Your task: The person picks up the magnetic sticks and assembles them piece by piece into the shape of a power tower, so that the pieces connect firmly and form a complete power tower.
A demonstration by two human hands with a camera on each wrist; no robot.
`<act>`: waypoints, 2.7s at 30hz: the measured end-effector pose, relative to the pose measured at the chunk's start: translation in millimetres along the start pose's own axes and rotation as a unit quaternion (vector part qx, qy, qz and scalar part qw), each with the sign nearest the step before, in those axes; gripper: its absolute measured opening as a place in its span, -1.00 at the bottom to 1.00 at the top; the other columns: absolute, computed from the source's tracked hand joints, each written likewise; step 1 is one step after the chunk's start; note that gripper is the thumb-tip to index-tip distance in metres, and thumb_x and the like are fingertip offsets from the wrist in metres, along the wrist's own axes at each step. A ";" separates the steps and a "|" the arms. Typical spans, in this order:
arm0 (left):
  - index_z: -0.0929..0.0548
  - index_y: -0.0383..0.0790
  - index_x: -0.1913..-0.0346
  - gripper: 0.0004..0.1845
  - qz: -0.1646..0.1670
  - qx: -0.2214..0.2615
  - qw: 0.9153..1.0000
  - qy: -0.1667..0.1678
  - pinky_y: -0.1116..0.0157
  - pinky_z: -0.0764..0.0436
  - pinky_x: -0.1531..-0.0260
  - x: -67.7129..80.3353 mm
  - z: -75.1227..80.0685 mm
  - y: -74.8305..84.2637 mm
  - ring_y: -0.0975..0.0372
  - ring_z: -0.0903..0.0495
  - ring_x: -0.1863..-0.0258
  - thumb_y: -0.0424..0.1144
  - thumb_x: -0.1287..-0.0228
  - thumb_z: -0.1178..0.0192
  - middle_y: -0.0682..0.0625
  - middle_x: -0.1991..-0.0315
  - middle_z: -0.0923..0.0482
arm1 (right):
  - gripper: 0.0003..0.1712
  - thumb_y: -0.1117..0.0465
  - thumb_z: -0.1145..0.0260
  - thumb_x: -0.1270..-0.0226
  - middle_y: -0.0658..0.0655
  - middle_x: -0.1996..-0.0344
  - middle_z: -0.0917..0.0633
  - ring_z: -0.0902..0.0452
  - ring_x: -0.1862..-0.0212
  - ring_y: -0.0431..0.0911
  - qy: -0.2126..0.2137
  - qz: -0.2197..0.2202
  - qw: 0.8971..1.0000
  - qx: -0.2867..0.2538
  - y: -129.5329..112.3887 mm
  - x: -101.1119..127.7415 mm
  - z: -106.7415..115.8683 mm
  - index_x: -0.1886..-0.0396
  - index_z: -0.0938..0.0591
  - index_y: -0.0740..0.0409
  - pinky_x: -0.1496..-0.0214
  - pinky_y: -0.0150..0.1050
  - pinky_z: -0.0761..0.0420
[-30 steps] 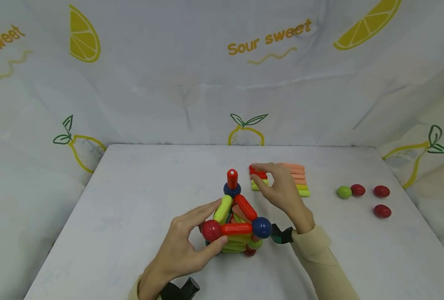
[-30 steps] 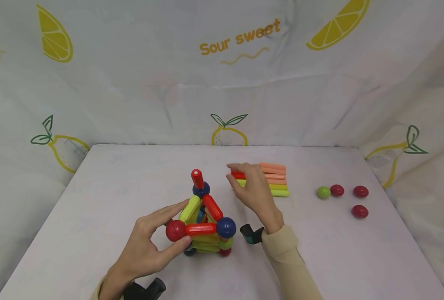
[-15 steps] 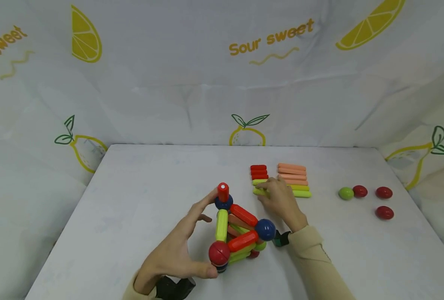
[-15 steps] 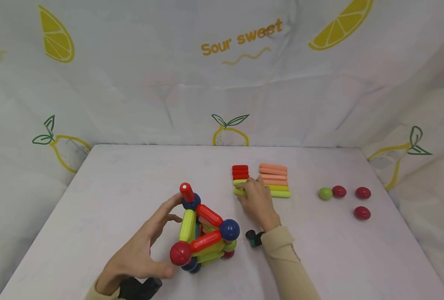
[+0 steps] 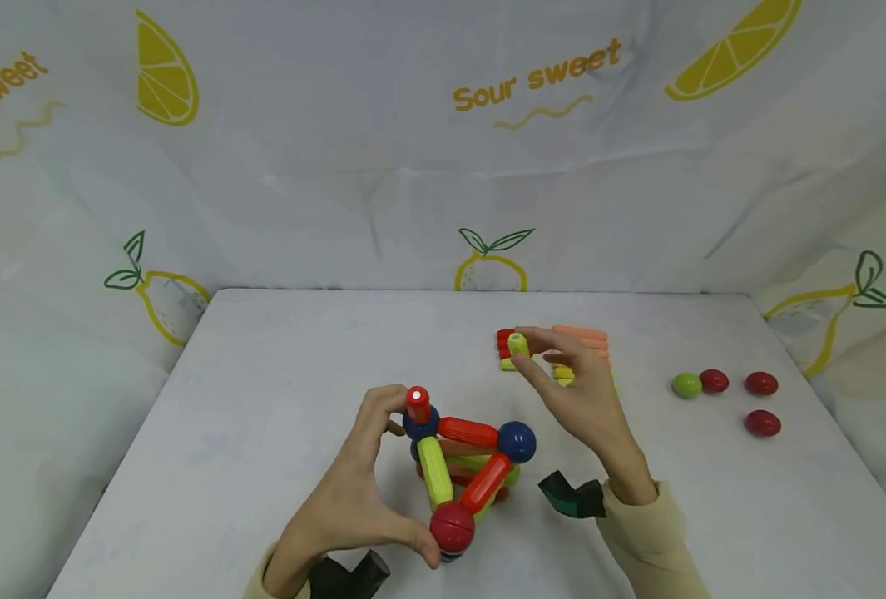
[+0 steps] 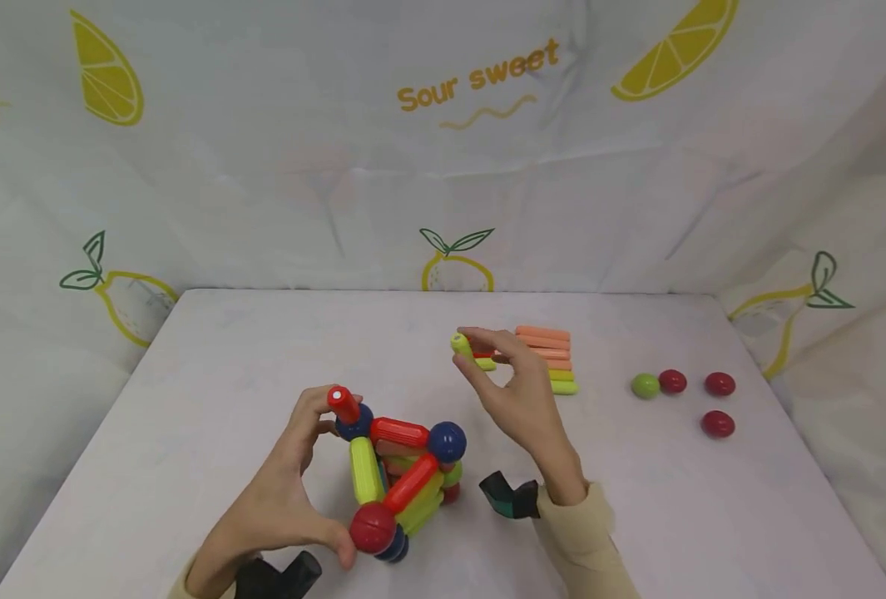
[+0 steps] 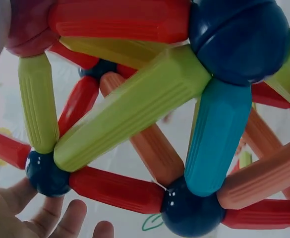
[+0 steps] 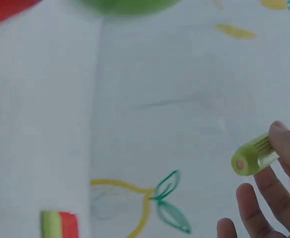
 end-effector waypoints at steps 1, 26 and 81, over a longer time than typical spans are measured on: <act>-0.29 0.05 -0.44 0.27 0.007 -0.006 1.000 0.006 0.22 -0.51 -0.09 0.0 -0.4 1.4 0.20 -0.35 -0.29 0.02 0.51 -0.77 0.01 -0.30 -0.35 | -0.62 0.34 -0.41 -0.34 0.11 0.00 -0.76 -0.60 -0.06 -0.09 0.016 0.004 1.000 -0.020 -9.4 3.5 5.4 -0.15 -0.69 0.17 -0.19 -0.28 -0.57; -0.78 -0.05 0.04 -0.39 0.027 -0.086 0.985 0.150 0.38 -0.56 0.22 -0.6 -12.8 15.7 0.34 -0.43 0.22 -0.12 0.31 -0.74 0.10 0.29 -0.42 | -0.55 0.45 -0.52 -0.11 -0.01 0.22 -0.83 -0.66 0.06 -0.25 0.029 0.119 0.992 -0.026 -59.4 26.5 10.8 -0.02 -0.75 0.07 -0.04 -0.38 -0.55; -0.45 -0.01 0.43 -0.50 0.010 -0.099 0.977 0.187 0.29 -0.49 0.39 -1.6 -9.4 17.4 0.38 -0.45 0.38 -0.05 0.13 -0.68 0.16 0.50 -0.45 | -0.68 0.18 -0.47 -0.31 0.21 0.20 -0.81 -0.71 0.15 0.06 -0.015 -0.048 0.997 0.056 18.3 -14.6 -19.8 -0.01 -0.76 0.21 0.02 -0.03 -0.71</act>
Point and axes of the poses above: each hand's wrist, its own x-axis away from the middle knuckle, its own z-axis out of the back of the hand, y = z × x, the point moved 2 cm from there along -x, towards the middle knuckle
